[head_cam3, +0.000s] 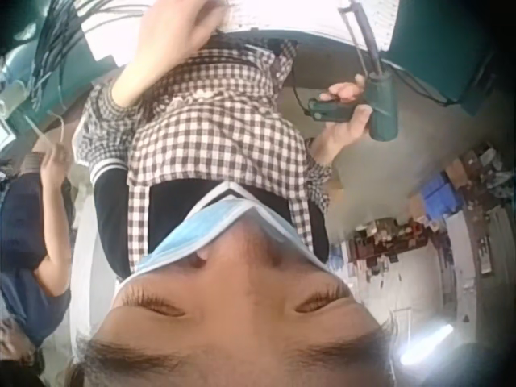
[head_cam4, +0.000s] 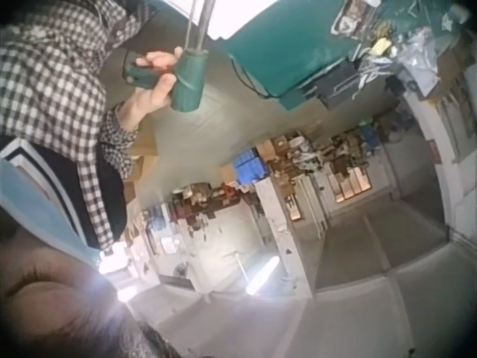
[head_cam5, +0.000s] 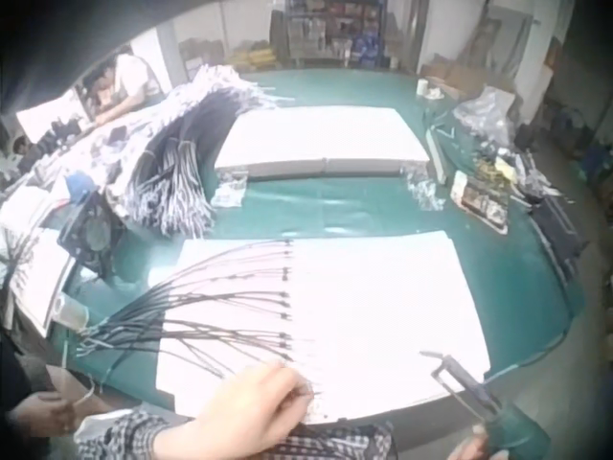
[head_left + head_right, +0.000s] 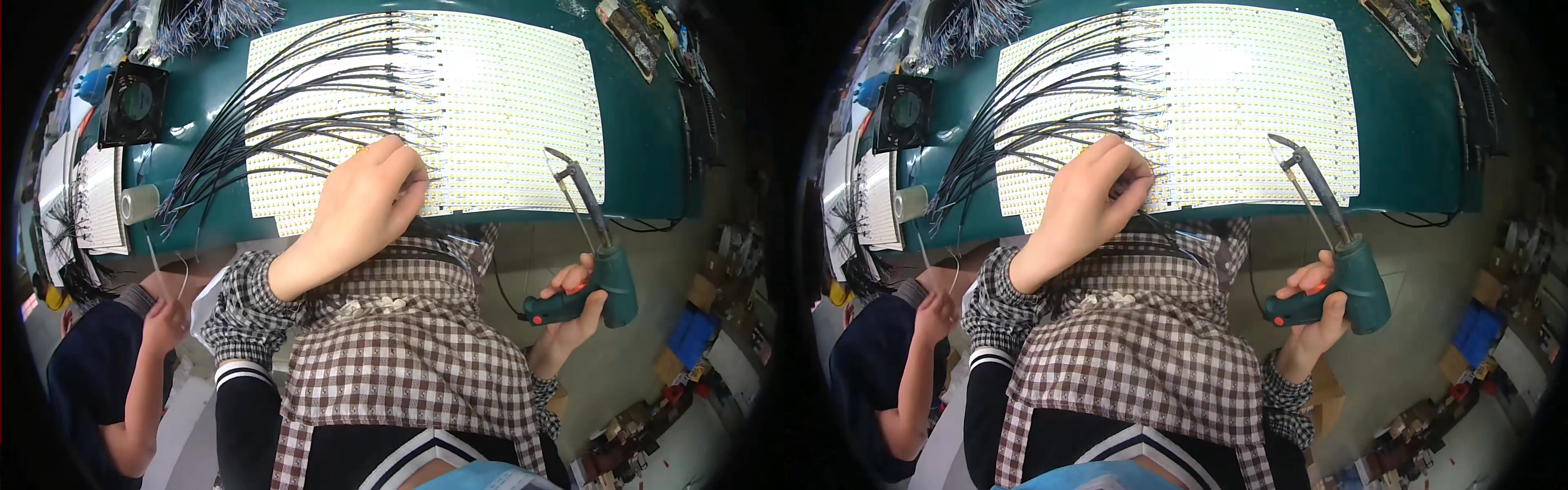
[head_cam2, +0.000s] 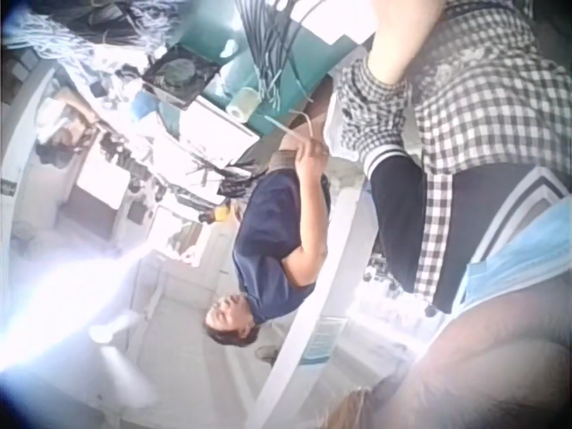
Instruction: The person uses a soldering iron to attach black wires to a large LED panel. They hold the wires in place with one hand while applying heat with the other, working methodically across the panel's surface.
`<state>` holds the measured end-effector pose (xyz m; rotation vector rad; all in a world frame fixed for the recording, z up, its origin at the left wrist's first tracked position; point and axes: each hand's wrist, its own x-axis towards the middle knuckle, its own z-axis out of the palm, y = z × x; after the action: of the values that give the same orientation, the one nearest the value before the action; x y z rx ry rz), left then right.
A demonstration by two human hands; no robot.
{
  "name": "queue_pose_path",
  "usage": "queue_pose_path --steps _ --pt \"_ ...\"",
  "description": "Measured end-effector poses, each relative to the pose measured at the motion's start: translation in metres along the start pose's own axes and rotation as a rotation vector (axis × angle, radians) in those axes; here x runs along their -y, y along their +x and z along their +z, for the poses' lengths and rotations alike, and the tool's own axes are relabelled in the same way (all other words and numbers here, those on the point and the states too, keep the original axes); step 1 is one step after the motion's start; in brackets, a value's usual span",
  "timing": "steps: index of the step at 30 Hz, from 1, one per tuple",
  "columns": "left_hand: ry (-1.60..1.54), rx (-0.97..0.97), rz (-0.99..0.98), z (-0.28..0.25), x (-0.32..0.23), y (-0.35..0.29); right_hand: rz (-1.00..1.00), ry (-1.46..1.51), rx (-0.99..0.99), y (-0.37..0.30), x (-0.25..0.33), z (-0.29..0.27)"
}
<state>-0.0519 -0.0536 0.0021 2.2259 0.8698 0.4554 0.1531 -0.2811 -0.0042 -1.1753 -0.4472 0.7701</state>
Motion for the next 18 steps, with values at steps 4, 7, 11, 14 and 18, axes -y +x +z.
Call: queue_pose_path --steps 4,7,11,14,18 --pt "-0.117 0.000 -0.036 0.002 0.002 0.000 -0.001 -0.101 -0.016 -0.006 -0.001 0.003" --pt "-0.127 -0.012 -0.038 0.003 0.002 -0.001 0.031 -0.134 -0.007 -0.011 0.001 0.007" --pt "-0.110 -0.005 -0.062 0.004 0.003 0.001 0.077 -0.193 -0.009 -0.014 0.005 0.011" --pt "-0.117 0.017 -0.058 0.002 0.003 0.000 0.093 -0.218 -0.013 -0.019 0.006 0.015" --pt "-0.160 0.018 -0.065 0.001 0.008 0.000 0.155 -0.234 0.039 -0.025 0.006 0.016"
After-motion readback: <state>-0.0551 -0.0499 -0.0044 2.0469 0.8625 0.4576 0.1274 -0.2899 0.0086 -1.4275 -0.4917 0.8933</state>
